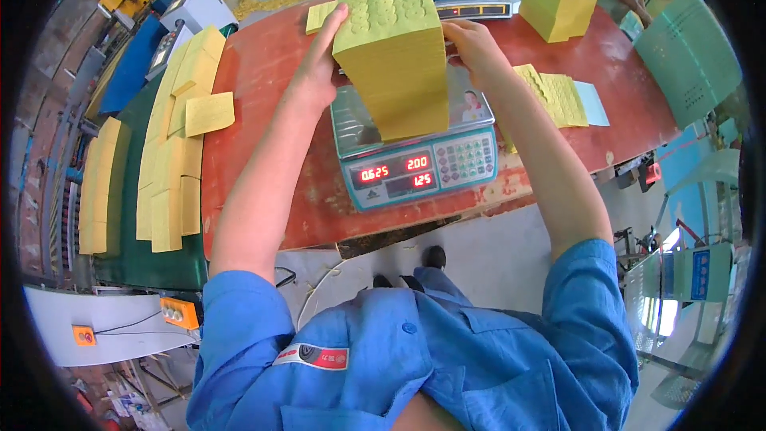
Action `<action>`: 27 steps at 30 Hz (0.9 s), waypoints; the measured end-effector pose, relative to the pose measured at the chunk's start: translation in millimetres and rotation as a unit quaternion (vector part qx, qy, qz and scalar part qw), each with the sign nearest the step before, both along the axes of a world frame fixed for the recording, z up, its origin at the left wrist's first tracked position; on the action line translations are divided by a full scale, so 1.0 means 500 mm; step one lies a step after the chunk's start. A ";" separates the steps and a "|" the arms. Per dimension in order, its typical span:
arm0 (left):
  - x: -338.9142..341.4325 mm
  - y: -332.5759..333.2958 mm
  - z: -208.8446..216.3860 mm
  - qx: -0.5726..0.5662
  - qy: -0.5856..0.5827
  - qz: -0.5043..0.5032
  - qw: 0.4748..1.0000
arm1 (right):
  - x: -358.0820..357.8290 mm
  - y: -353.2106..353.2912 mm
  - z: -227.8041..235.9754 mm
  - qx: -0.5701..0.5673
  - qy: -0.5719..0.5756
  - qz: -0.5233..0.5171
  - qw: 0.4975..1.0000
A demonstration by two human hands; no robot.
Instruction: The worker is weighing stacks of yellow pulp or paper sheets on a digital scale and sorting them into groups.
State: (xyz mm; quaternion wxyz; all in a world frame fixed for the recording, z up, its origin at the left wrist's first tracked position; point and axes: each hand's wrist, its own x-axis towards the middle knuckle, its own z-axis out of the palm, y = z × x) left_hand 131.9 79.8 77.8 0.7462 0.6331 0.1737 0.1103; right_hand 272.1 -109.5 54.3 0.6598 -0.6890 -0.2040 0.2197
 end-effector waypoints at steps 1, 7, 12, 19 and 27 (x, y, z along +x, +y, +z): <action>0.000 0.000 -0.001 0.000 0.001 0.000 1.000 | -0.003 0.001 0.002 0.000 0.005 -0.003 1.000; 0.010 -0.002 -0.032 0.019 -0.027 0.058 0.998 | -0.004 0.001 -0.028 0.007 -0.002 -0.010 1.000; 0.026 -0.048 -0.102 -0.034 -0.111 0.089 0.989 | -0.005 -0.009 -0.112 0.166 0.033 -0.028 0.985; 0.070 -0.084 -0.124 -0.190 -0.174 0.055 0.965 | -0.007 0.049 -0.103 0.221 0.139 0.031 0.965; 0.101 -0.065 -0.123 -0.171 -0.201 0.063 0.962 | 0.052 0.073 -0.134 0.230 0.104 0.102 0.962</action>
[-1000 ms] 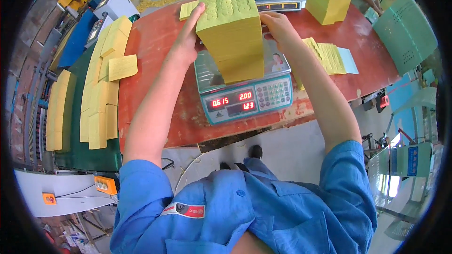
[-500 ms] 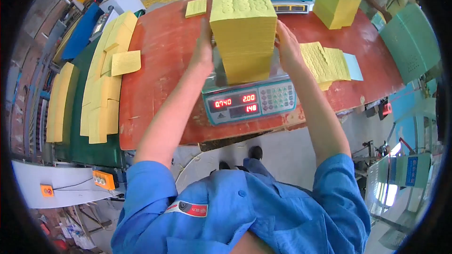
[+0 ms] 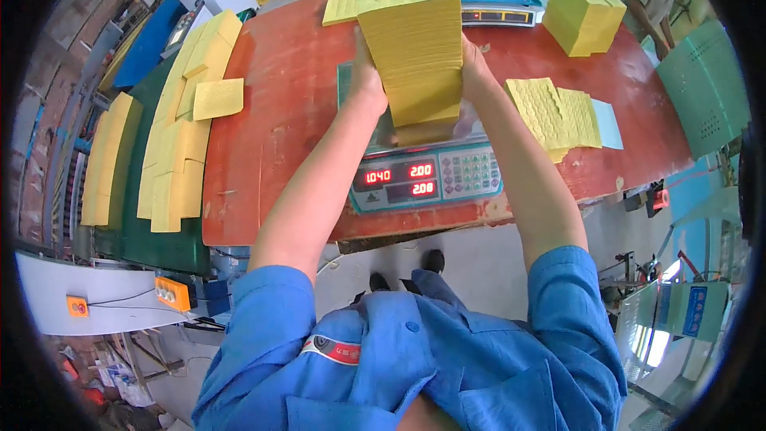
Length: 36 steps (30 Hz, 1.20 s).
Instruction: The worker is weighing stacks of yellow pulp or paper sheets on a digital scale and sorting them into groups.
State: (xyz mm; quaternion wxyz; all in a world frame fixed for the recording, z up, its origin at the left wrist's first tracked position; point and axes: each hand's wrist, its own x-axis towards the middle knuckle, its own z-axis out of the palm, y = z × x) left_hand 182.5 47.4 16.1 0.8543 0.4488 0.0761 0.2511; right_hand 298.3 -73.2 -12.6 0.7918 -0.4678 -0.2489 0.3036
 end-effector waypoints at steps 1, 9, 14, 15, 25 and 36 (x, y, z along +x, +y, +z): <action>-0.001 0.003 -0.003 0.023 -0.004 -0.008 1.000 | 0.008 0.003 -0.009 0.012 -0.012 0.002 1.000; -0.168 -0.007 -0.032 0.033 0.076 0.045 0.996 | -0.132 -0.132 -0.026 0.004 0.050 -0.148 0.988; -0.455 -0.068 -0.089 -0.038 0.095 -0.061 0.993 | -0.390 -0.323 -0.124 -0.004 0.112 -0.151 0.982; -0.505 -0.073 -0.114 -0.070 0.121 -0.075 0.987 | -0.435 -0.349 -0.151 -0.005 0.142 -0.145 0.979; -0.588 -0.064 -0.150 -0.066 0.205 -0.045 0.975 | -0.591 -0.352 -0.189 -0.011 0.242 -0.133 0.961; -0.553 -0.093 -0.130 -0.056 0.183 -0.080 0.978 | -0.580 -0.327 -0.170 0.014 0.262 -0.102 0.960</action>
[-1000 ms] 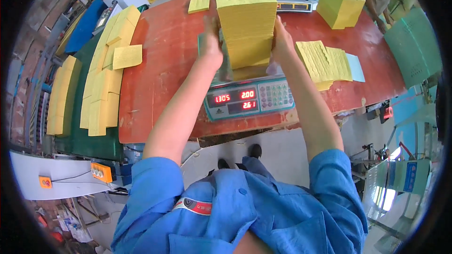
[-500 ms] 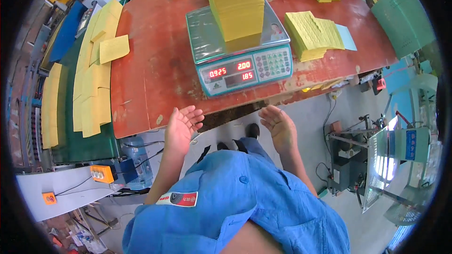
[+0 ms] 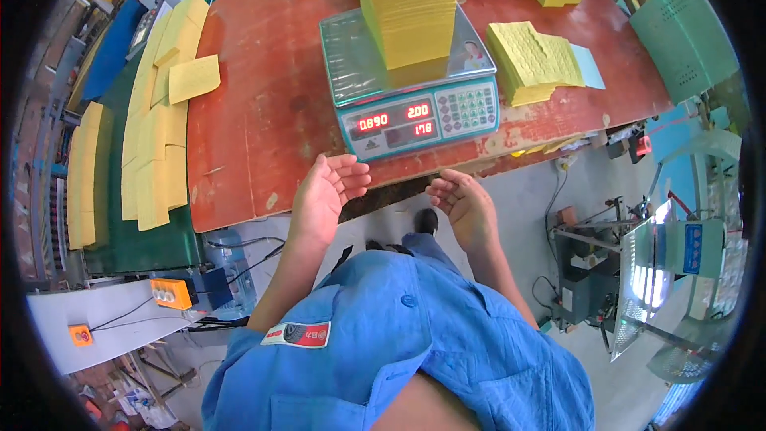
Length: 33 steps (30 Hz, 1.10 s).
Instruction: The worker is weighing stacks of yellow pulp or paper sheets on a digital scale and sorting them into groups.
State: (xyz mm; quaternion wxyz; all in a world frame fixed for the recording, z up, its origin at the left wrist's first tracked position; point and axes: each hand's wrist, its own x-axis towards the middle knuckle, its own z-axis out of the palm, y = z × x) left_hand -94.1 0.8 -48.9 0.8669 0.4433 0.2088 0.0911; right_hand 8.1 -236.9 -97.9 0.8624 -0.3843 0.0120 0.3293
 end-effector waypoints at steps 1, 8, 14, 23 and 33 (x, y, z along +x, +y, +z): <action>0.003 0.001 -0.001 -0.001 0.003 0.001 1.000 | 0.004 0.001 0.003 0.006 0.003 0.001 1.000; 0.060 -0.012 0.013 0.022 0.005 0.020 1.000 | 0.079 -0.010 0.016 -0.015 -0.002 0.024 1.000; 0.167 -0.070 0.038 0.068 -0.002 0.011 0.998 | 0.169 -0.034 0.021 0.008 0.010 0.060 0.998; 0.264 -0.120 0.094 0.145 -0.047 0.009 0.988 | 0.260 -0.068 0.062 -0.017 0.002 0.094 0.995; 0.214 0.137 0.087 0.123 -0.056 0.335 0.933 | 0.279 -0.146 -0.003 -0.078 -0.011 0.140 0.987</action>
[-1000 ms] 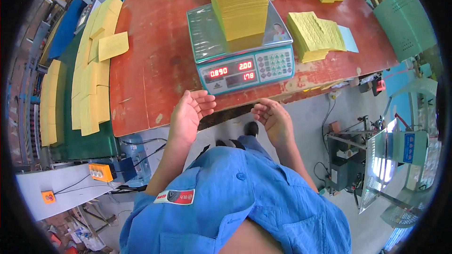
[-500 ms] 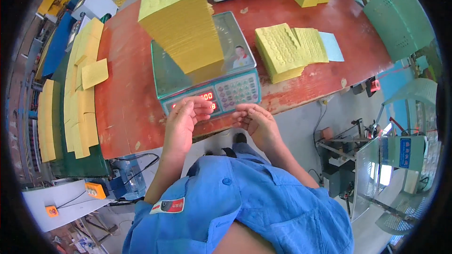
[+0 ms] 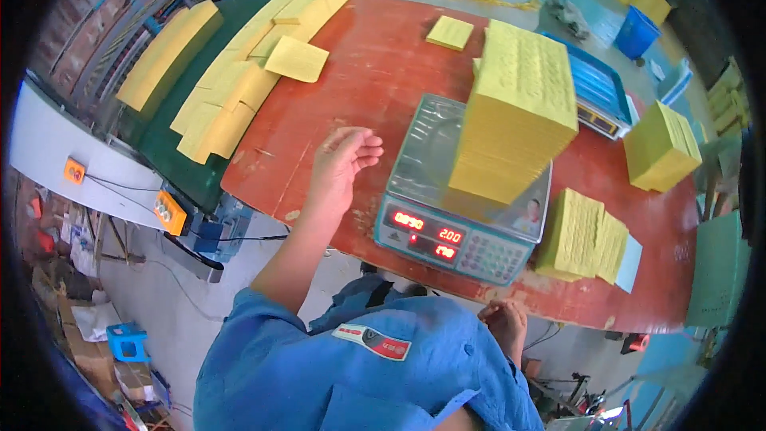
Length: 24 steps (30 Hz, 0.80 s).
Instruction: The worker is weighing stacks of yellow pulp or paper sheets on a digital scale and sorting them into groups.
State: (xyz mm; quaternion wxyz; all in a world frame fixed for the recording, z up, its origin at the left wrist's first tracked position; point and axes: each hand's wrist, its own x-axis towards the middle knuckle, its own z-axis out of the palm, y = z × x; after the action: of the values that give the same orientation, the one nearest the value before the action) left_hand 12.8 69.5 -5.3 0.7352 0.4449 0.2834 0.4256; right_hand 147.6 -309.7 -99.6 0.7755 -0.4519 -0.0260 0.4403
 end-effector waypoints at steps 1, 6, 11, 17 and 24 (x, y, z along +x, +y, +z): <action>0.006 0.016 -0.006 0.001 0.020 -0.005 1.000 | -0.002 0.012 -0.006 -0.008 0.008 -0.021 1.000; 0.079 0.155 -0.027 0.050 0.034 -0.011 0.998 | 0.001 0.061 -0.045 -0.091 -0.044 -0.096 0.990; 0.250 0.302 -0.063 0.135 0.058 -0.079 0.986 | -0.014 0.102 -0.034 -0.167 -0.076 -0.193 0.964; 0.476 0.356 -0.128 0.370 0.099 -0.196 0.903 | -0.035 0.110 -0.068 -0.152 -0.100 -0.283 0.942; 0.678 0.309 -0.186 0.567 0.099 -0.340 0.744 | -0.043 0.101 -0.083 -0.190 -0.125 -0.309 0.924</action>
State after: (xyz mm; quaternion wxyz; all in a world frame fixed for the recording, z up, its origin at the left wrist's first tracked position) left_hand 351.7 224.0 -98.4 0.4108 0.8865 -0.1089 0.1833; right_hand 126.3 -259.4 -141.1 0.7628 -0.6278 0.1025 0.1159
